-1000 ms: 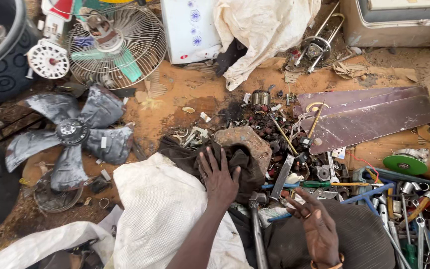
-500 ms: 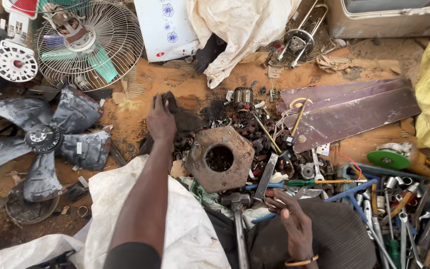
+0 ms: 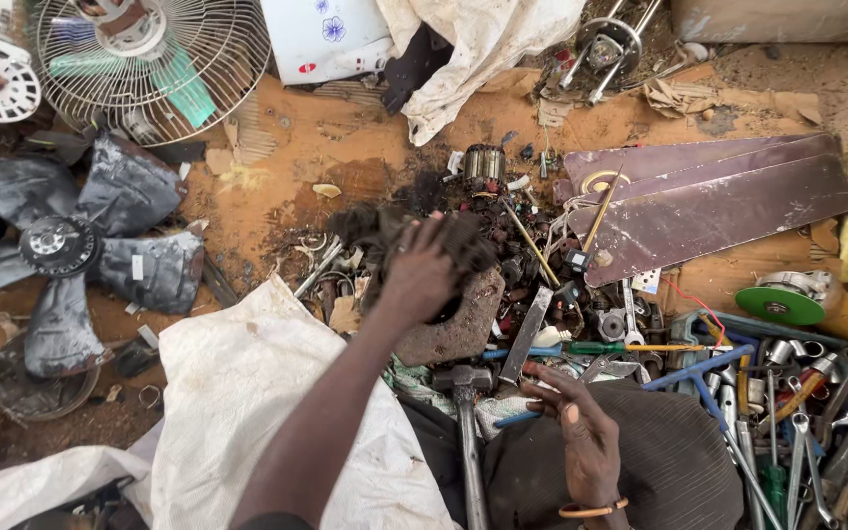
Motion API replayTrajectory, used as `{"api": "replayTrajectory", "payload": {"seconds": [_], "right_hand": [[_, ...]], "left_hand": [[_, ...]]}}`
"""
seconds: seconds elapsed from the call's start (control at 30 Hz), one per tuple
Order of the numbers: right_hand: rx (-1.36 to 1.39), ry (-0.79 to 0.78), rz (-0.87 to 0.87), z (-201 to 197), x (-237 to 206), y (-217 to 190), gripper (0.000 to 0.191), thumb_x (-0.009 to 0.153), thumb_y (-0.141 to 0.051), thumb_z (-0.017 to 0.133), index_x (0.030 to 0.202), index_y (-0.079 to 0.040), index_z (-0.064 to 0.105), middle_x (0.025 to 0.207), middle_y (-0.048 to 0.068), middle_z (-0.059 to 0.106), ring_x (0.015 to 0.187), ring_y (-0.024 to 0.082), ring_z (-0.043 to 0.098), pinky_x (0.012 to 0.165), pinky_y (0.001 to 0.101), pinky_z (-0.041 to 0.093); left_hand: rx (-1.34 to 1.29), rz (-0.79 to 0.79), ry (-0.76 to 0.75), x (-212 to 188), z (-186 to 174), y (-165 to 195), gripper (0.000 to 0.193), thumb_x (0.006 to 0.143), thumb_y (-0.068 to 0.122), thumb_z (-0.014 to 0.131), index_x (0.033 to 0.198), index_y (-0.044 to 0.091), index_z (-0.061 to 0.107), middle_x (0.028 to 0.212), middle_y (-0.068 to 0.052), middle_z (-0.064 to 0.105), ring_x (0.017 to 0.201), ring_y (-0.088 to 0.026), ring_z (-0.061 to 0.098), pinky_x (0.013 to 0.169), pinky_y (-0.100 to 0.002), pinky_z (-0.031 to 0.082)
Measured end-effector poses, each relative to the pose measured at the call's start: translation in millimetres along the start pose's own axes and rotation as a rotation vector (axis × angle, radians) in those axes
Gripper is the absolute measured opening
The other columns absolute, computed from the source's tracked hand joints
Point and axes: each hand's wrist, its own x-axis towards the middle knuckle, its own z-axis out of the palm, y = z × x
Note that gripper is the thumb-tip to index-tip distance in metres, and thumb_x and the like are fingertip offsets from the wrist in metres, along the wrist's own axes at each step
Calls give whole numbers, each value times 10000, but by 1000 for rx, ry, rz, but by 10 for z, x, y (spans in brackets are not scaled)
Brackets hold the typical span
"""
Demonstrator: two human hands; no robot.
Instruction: The person sits on the ground and uses a hammer and wrench to disassemble a cylindrical metal appliance. They remove a heating element and a metal ring, then place the parts into a white sack. The person also handles a brass trumpet-like object and a small metal piece, placing them aside.
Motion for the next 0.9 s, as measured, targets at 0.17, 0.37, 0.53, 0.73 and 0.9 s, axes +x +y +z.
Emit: {"api": "replayTrajectory", "payload": {"seconds": [0.17,0.37,0.53,0.73,0.9], "right_hand": [[-8,41,-25,-33,-51,-43,472,1034,-306,507,1349,20,640,1355,238,679,1214,359,691,963,463,562],[-23,-16,-63,10,-92,-4,459,1021,-315,543,1314,20,654,1411,218,644,1176,352,709,938,469,605],[-82,-17,-3,84,-31,40,476,998,-330,573,1311,16,668,1364,218,658,1175,346,707,933,472,595],[-129,28,67,67,-35,21,528,997,-402,574,1318,7,673,1330,204,693,1171,341,712,944,479,597],[-81,110,88,60,-6,10,564,982,-440,561,1325,-10,684,1309,203,724,1152,343,721,964,475,586]], "left_hand": [[-49,-495,-15,-209,-457,-943,357,976,361,672,998,11,739,934,-201,722,821,-359,716,771,-512,608],[84,-304,502,-1031,-636,-1479,204,860,35,634,1043,-22,703,1115,-199,700,1034,-383,668,829,-493,568],[-22,-227,258,-795,-271,-756,239,807,177,725,944,-19,724,1210,-273,617,1017,-407,673,810,-495,579],[-124,-84,301,-436,-2,-682,248,723,198,685,939,98,754,1148,-203,704,1037,-405,692,868,-536,571],[-108,-688,455,-680,-474,-1489,157,966,174,654,1047,39,658,891,-255,719,831,-459,699,744,-572,529]]}}
